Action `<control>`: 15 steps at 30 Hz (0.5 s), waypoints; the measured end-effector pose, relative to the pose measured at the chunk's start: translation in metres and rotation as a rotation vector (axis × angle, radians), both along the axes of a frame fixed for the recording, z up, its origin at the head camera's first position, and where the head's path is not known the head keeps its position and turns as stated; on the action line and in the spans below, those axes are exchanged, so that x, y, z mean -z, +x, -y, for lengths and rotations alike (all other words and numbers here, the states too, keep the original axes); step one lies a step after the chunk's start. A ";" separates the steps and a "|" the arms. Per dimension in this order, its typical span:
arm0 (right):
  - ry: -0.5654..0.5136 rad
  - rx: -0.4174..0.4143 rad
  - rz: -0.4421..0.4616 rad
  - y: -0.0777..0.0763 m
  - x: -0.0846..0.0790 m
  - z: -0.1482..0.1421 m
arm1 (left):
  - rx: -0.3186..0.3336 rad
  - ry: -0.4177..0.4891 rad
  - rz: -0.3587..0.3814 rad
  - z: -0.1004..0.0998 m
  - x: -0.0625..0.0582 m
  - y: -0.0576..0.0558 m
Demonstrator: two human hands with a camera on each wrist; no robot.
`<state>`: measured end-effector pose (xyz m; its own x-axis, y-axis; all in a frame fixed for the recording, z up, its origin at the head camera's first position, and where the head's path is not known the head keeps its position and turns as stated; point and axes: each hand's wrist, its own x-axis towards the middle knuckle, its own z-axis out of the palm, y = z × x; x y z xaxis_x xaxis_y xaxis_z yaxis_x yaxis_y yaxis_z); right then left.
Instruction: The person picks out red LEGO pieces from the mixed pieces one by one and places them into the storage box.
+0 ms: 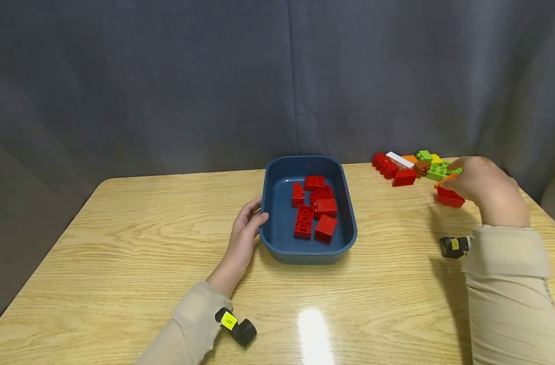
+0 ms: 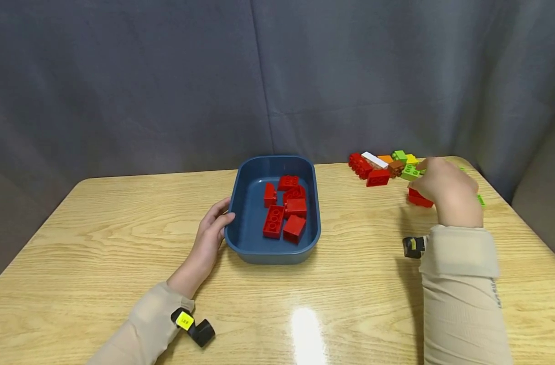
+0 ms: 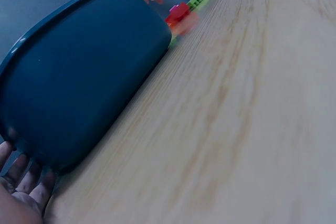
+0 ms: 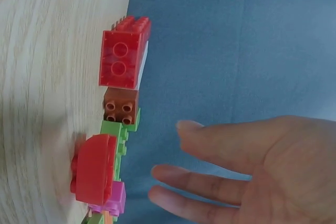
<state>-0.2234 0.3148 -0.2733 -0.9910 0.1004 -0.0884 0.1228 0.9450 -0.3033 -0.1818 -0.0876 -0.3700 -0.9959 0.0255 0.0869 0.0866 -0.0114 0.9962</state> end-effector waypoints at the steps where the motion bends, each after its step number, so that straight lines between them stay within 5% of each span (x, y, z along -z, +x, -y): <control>1: 0.001 -0.008 0.007 0.000 0.000 -0.001 | 0.001 -0.001 0.000 0.000 0.000 0.000; 7: 0.007 -0.096 0.097 -0.007 0.002 -0.010 | 0.000 0.004 -0.006 -0.001 0.001 -0.002; 15: 0.028 -0.101 0.154 -0.005 0.008 -0.019 | 0.022 0.010 -0.013 -0.004 0.002 -0.001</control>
<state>-0.2288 0.3333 -0.2817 -0.9713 0.0059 -0.2380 0.0699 0.9627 -0.2615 -0.1832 -0.0840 -0.3721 -0.9938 0.0468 0.1004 0.0994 -0.0239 0.9948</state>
